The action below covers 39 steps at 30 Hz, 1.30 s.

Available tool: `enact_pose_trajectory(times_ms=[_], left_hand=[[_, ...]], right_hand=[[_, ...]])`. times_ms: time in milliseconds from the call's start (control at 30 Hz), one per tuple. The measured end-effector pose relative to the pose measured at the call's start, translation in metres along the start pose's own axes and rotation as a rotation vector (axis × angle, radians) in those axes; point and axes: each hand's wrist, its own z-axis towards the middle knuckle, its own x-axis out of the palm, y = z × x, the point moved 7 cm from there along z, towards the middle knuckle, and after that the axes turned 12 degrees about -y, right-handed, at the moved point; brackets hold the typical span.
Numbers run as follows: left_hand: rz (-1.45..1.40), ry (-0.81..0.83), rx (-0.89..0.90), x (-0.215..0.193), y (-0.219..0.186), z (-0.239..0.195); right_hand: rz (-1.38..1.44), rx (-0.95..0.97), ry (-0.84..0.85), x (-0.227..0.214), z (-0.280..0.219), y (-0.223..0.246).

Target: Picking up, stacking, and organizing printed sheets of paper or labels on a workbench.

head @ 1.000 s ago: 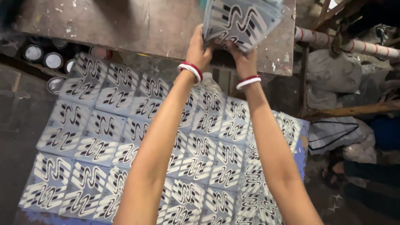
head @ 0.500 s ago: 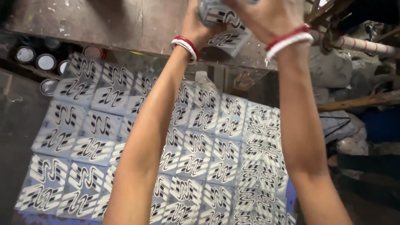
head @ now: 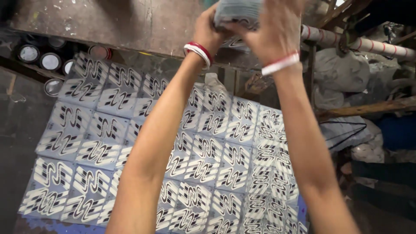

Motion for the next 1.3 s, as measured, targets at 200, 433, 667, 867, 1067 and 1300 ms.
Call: enact_pose_trajectory(times_ms=[200, 433, 667, 867, 1067, 1300], left_hand=[[0.402, -0.079, 0.487, -0.002, -0.104, -0.077], [0.359, 0.114, 0.227, -0.016, -0.195, -0.272], [-0.068, -0.056, -0.869, -0.089, -0.216, -0.492], [-0.109, -0.513, -1.11, -0.166, -0.148, -0.702], [-0.364, -0.269, -0.834, -0.215, -0.111, -0.82], [-0.465, -0.359, -0.714, -0.269, -0.074, -0.861]], right_hand=[[0.329, 0.434, -0.552, -0.052, -0.14, 0.007], [0.948, 0.863, -0.276, -0.006, -0.361, 0.022], [0.968, 0.599, 0.367, -0.054, -0.603, 0.19], [1.117, 1.109, 0.279, 0.008, -0.769, 0.344], [1.341, 1.491, 0.757, -0.112, -0.632, 0.426], [1.371, 1.375, 0.591, -0.184, -0.493, 0.502]])
